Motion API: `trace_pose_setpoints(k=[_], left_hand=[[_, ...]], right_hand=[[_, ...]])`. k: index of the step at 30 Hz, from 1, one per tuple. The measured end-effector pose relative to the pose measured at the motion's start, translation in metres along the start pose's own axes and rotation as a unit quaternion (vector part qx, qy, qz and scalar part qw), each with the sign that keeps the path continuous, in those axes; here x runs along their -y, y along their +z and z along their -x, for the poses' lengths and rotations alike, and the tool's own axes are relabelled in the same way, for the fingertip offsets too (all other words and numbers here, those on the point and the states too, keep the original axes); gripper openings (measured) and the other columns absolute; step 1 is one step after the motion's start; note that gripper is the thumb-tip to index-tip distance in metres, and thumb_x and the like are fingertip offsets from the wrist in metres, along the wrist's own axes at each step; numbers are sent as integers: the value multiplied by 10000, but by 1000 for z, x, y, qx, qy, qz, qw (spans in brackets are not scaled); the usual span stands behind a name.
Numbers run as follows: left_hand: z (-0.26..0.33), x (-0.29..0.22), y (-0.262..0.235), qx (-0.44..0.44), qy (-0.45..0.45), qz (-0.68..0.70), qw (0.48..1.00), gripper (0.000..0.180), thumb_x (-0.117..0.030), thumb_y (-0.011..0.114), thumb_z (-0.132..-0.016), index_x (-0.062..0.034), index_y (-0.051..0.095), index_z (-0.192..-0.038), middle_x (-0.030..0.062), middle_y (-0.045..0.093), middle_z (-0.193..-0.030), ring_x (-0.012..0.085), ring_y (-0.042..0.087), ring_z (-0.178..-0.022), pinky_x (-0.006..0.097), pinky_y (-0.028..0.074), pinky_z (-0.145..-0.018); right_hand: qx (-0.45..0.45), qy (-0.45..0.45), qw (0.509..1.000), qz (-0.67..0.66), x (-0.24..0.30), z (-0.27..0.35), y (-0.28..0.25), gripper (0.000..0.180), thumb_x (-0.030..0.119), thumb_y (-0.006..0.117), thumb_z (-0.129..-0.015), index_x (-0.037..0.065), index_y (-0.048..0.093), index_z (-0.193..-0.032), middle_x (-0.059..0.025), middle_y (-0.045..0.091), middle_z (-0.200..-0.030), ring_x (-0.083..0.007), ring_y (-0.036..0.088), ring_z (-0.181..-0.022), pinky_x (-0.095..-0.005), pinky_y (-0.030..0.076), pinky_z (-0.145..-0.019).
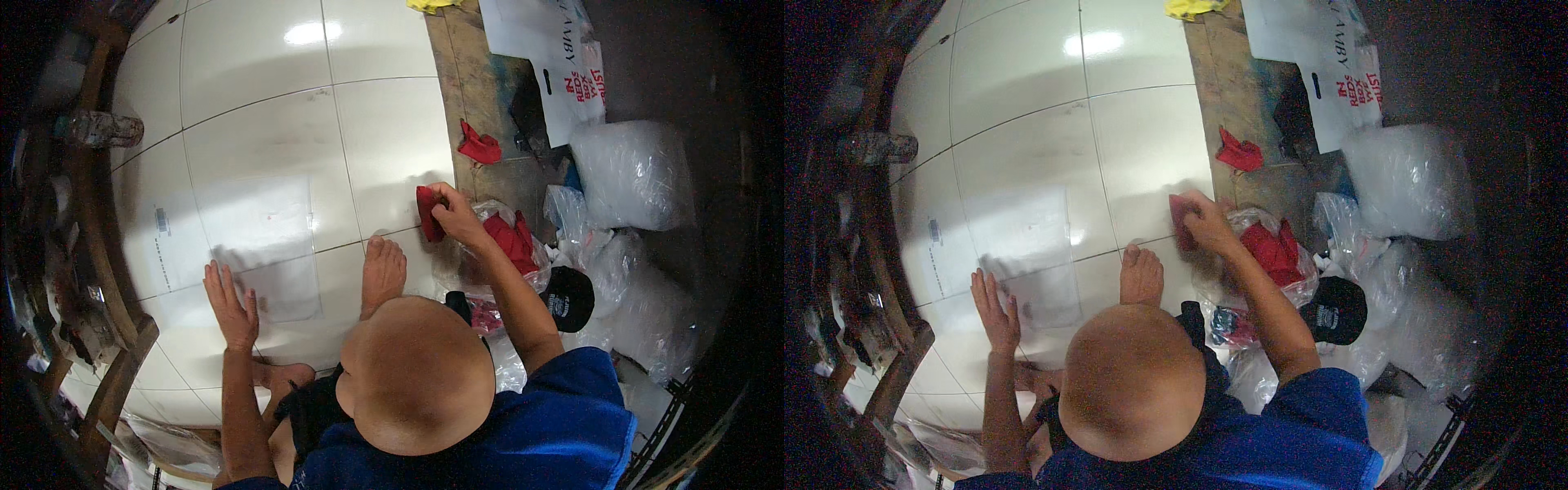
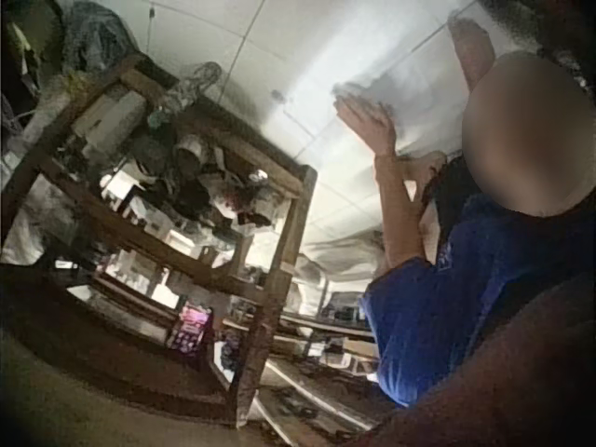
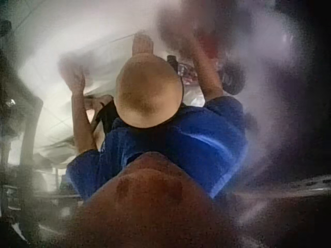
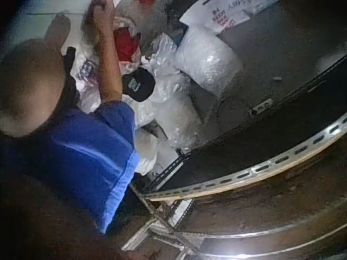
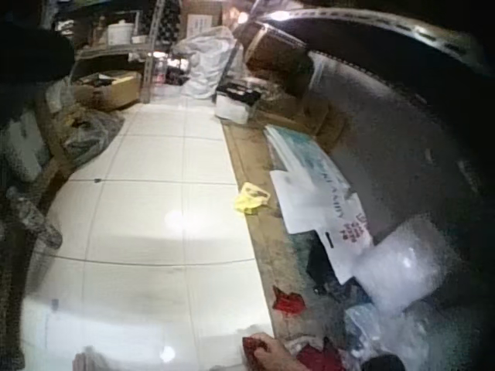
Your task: The person sits on a tiled floor and uses a red cloth to wipe a specific area marked with the word 'KLAMBY'. They repeatedly wet the cloth with water from a plastic bottle and scrub the same spot until the text is removed.
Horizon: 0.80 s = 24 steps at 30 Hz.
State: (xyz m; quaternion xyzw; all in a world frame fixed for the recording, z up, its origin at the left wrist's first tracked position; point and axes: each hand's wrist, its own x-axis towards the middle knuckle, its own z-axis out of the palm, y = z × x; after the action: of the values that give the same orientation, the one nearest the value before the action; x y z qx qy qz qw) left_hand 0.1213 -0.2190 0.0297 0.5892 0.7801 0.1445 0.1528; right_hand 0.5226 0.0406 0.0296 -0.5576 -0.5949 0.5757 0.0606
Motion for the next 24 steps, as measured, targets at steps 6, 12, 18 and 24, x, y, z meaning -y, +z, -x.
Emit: trace_pose_setpoints(k=[6, 12, 18, 24], left_hand=[[-9, 35, -44, 70, 58, -41, 995, 574, -187, 563, -926, -54, 340, -1438, 203, 275, -1518, 403, 254, -1406, 541, 201, -1148], [16, 73, -96, 129, 22, -82, 988, 565, -172, 553, -928, -50, 343, -1439, 191, 279, -1517, 405, 247, -1405, 521, 234, -1138], [58, 86, -152, 183, -12, -99, 978, 495, -155, 534, -929, -7, 404, -1383, 215, 343, -1476, 430, 296, -1374, 517, 268, -1123], [41, 55, -186, 173, -113, -18, 978, 378, -170, 529, -955, 19, 515, -1282, 221, 469, -1378, 409, 394, -1317, 477, 314, -1102]], right_hand=[[-160, -47, 941, 295, 2, 17, -22, 328, 104, 600, -817, 20, 595, -1134, -210, 614, -1114, -367, 580, -1073, -439, 456, -953], [-318, -77, 840, 434, 21, -26, -84, 426, 121, 698, -788, 66, 556, -1186, -192, 544, -1234, -381, 512, -1145, -450, 444, -937], [-218, -2, 935, 278, 10, -58, -108, 412, 169, 673, -860, 56, 560, -1240, -151, 614, -1199, -344, 592, -1086, -442, 496, -915], [135, 17, 918, -373, 140, -62, -16, 319, 134, 534, -974, 39, 509, -1277, -93, 603, -1208, -212, 623, -1055, -391, 555, -906]])
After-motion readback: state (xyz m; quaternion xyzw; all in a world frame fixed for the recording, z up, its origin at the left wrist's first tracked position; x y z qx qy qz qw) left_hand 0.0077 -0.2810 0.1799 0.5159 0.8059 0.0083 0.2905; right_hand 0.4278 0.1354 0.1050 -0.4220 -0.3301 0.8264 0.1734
